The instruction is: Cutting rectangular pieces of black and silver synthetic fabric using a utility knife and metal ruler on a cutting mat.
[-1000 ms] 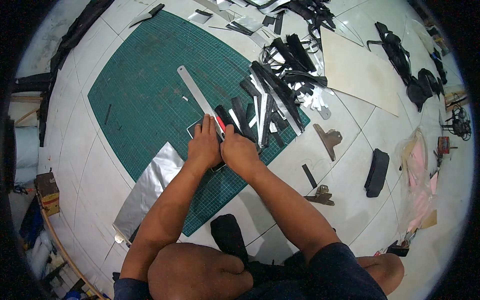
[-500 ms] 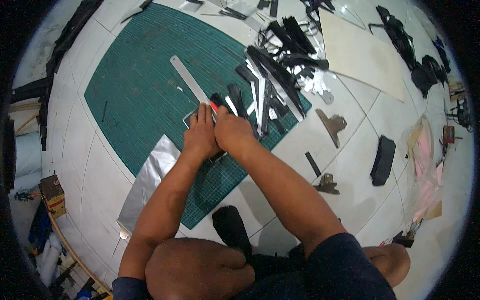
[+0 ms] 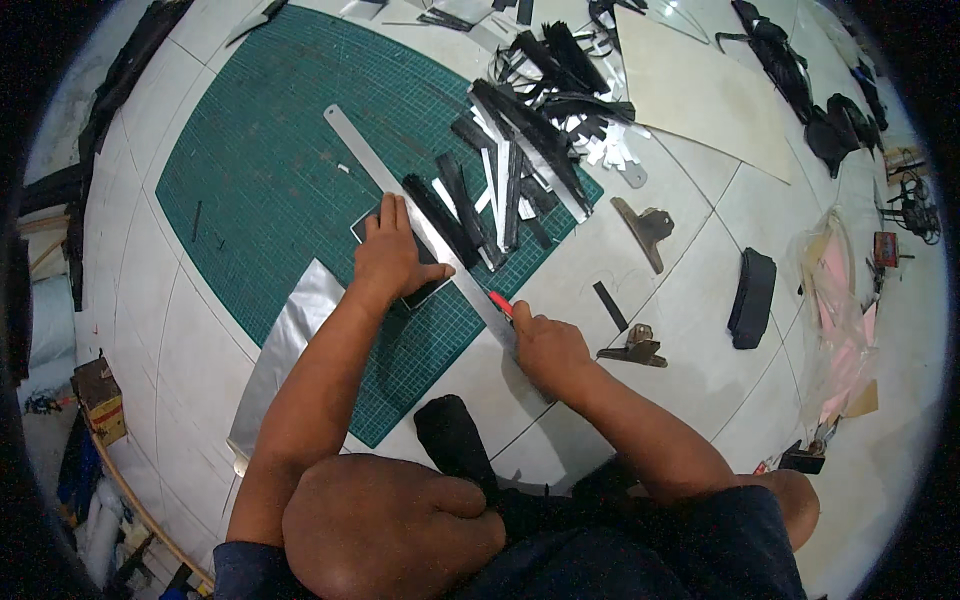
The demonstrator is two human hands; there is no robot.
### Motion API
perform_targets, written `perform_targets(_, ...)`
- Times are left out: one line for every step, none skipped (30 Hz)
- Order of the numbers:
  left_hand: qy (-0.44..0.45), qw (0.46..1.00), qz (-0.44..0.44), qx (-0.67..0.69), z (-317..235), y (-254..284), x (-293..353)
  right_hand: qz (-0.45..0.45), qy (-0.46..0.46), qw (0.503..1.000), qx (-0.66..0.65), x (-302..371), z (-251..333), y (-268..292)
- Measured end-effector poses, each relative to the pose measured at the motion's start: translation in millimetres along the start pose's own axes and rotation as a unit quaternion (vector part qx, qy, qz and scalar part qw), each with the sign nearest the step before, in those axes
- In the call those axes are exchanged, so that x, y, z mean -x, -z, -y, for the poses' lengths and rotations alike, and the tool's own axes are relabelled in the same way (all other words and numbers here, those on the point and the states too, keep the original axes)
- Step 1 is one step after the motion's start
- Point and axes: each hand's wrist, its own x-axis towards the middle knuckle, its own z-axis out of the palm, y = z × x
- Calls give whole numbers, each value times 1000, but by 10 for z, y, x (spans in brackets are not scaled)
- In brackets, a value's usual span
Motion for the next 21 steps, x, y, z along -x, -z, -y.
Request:
perform_targets(-5, 1000, 9, -4, -11, 0, 8, -19, 27, 999, 11, -9, -52, -4)
perform_targets(-3, 1000, 19, -9, -6, -6, -2, -24, 32, 999, 14, -13, -34, 106)
perform_targets(-5, 1000, 3, -8, 21, -19, 13, -14, 35, 999, -18, 53, 52, 279)
perform_targets(2, 1000, 1, -12, 79, -24, 31, -4, 37, 998, -51, 75, 117, 406)
perform_targets(-1, 1000, -1, -6, 77, -15, 35, -41, 34, 992, -111, 11, 207, 476)
perform_targets(-2, 1000, -3, -3, 113, -9, 51, -59, 46, 971, -228, -159, 312, 443)
perform_targets(-4, 1000, -8, 11, 109, -13, 53, -82, 53, 937, -336, -378, 373, 402)
perform_targets(-3, 1000, 2, 8, 79, -2, 40, -107, 64, 913, -387, -669, 414, 308)
perform_targets(-4, 1000, -6, -1, 82, -15, 48, -128, 84, 885, -440, -971, 513, 254)
perform_targets(-2, 1000, -12, -9, 102, -51, 47, -66, 69, 806, -585, -1187, 664, 268)
perform_targets(-10, 1000, -18, -8, 17, -14, 17, -43, 57, 783, -618, -1441, 608, 272)
perform_targets(-14, 1000, -6, 10, 1, 2, 22, -44, 57, 782, -619, -1565, 600, 295)
perform_targets(-18, 999, 7, 29, -16, 15, 16, -52, 54, 741, -667, -1671, 579, 307)
perform_targets(-12, 1000, 10, 26, 38, 13, 50, -52, 52, 694, -716, -1747, 628, 298)
perform_targets(-7, 1000, 6, 8, 32, 21, 51, -48, 47, 690, -721, -1791, 531, 333)
perform_targets(-4, 1000, 2, -9, 13, 30, 39, -112, 57, 703, -700, -1900, 379, 336)
perform_targets(-19, 1000, 1, -7, -84, -13, -32, -185, 79, 715, -670, -1984, 12, 380)
perform_targets(-9, 1000, 7, -13, 3, -34, -8, -265, 55, 732, -626, -1975, 24, 493)
perform_targets(-12, 1000, 3, -11, 18, -33, 1, -293, 9, 759, -581, -1929, -90, 599)
perform_targets(-28, 1000, -5, -1, -98, -8, -46, -448, 2, 819, -359, -1916, -430, 649)
perform_targets(-16, 1000, 7, 4, 30, 6, 6, -447, 9, 833, -328, -1772, -209, 664)
